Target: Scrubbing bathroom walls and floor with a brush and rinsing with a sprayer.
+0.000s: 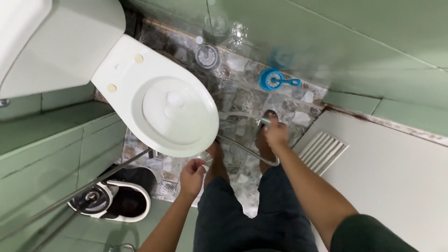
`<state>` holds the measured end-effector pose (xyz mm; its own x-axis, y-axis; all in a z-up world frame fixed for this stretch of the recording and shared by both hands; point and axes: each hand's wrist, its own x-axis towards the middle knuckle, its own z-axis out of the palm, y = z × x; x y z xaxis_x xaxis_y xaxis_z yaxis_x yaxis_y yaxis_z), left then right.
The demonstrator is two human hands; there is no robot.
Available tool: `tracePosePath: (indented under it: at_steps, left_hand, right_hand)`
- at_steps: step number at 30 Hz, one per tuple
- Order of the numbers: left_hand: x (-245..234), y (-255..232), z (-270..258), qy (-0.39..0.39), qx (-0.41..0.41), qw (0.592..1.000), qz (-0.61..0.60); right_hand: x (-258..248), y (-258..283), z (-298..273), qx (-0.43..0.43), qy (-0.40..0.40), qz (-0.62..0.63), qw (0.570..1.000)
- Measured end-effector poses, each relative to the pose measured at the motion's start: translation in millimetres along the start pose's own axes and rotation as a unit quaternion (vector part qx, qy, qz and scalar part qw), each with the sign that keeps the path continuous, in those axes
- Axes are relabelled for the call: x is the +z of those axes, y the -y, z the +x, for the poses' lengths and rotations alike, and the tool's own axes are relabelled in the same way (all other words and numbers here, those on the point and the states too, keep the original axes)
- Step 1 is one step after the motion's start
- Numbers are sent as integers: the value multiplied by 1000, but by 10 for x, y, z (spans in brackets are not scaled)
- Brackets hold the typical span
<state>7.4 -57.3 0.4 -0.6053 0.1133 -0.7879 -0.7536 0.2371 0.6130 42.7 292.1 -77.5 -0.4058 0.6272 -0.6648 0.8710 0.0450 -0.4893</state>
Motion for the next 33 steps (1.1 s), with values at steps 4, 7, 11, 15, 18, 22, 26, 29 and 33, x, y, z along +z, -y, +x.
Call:
tracePosePath:
  at_steps: [4,7,11,15,18,22,26,29,33]
  left_hand:
    - [142,-658,390,-37,238,898,368]
    - [477,-1457,976,-59,359,768,527]
    - [981,-2371,1881,-133,403,597,680]
    - [1255,-2672,2572,-78,301,545,778]
    - [1207,-2601,2832,8,116,559,821]
    - [1058,-2691,2663,-104,228,484,839]
    - [1032,-2785,2964,-133,362,476,790]
    - [995,-2543,3353,-44,230,516,824]
    - [1067,-2437,3198,-4,185,590,786]
  right_hand:
    - [-330,173,-181,170,-126,329,920]
    - [-477,291,-257,198,-181,410,872]
    - [-480,57,-253,118,-130,417,892]
    - [-572,82,-365,28,-81,381,920]
    - [-611,96,-371,37,-71,338,938]
    - [-595,124,-302,51,-81,315,944]
    - [-517,-36,-189,29,-79,274,958]
    - [-513,253,-196,3,-106,214,971]
    - [-535,565,-236,11,-112,87,990]
